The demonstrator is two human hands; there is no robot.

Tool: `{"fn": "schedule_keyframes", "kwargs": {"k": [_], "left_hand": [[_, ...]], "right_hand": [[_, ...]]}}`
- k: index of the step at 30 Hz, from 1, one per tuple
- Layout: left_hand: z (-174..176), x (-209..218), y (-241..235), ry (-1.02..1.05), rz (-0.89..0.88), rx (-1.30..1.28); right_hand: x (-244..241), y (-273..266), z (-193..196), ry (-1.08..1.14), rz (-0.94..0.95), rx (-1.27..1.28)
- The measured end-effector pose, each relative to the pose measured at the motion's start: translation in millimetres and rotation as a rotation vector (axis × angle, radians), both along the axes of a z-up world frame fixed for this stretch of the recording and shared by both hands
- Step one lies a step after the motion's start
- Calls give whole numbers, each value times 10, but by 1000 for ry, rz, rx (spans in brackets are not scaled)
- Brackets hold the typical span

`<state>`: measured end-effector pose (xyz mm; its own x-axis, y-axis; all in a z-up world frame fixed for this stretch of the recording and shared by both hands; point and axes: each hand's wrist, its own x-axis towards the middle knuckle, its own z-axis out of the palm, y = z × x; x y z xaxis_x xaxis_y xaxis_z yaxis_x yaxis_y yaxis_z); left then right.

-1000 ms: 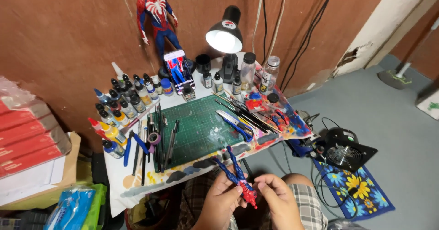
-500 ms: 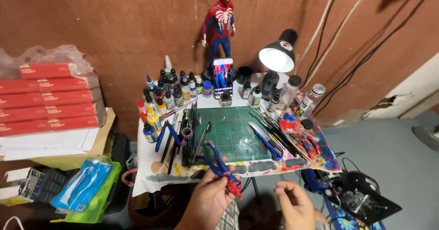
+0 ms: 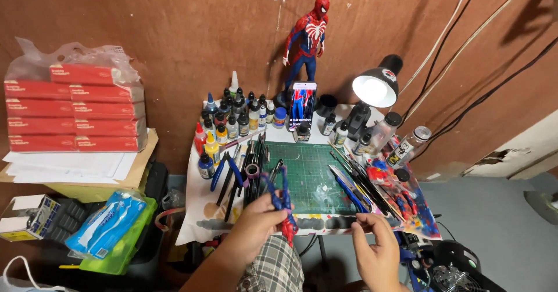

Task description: Sanding and refining the surface of a plastic action figure using sanding sticks and hobby tools at a workbench.

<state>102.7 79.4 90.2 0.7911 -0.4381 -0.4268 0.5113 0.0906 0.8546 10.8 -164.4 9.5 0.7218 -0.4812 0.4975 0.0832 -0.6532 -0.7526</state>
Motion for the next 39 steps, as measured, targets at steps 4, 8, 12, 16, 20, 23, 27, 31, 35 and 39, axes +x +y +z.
{"fn": "schedule_keyframes", "kwargs": {"k": [4,8,12,16,20,23,27,31,35,39], "left_hand": [[191,287,-142,-237,-182,243],[231,544,-358,-405,-260,526],[401,570,-467,-460,-369,767],[398,579,-522,-538,-412,851],[272,619,-565,-646,-395,925],[223,670,-496,-775,-355,985],[237,856,-104,-885,-326,1160],[-382,1431,330,-1288,-388,1252],[-349,1418,458,-1423,-432,1370],[-448,1546,481,-1476,-448,1367]], "right_hand": [[-92,-20,-34,48,-48,16],[-217,95,-21,57,-137,137],[-355,125,-104,-5,-166,183],[-499,-38,-203,111,-184,253],[-567,-99,-348,59,-190,256],[-582,-170,-499,61,-207,313],[-681,-273,-595,1,-214,348],[-733,-173,-445,-41,-195,425],[-698,-102,-495,-23,-197,488],[-676,-1,-432,4,-179,522]]}}
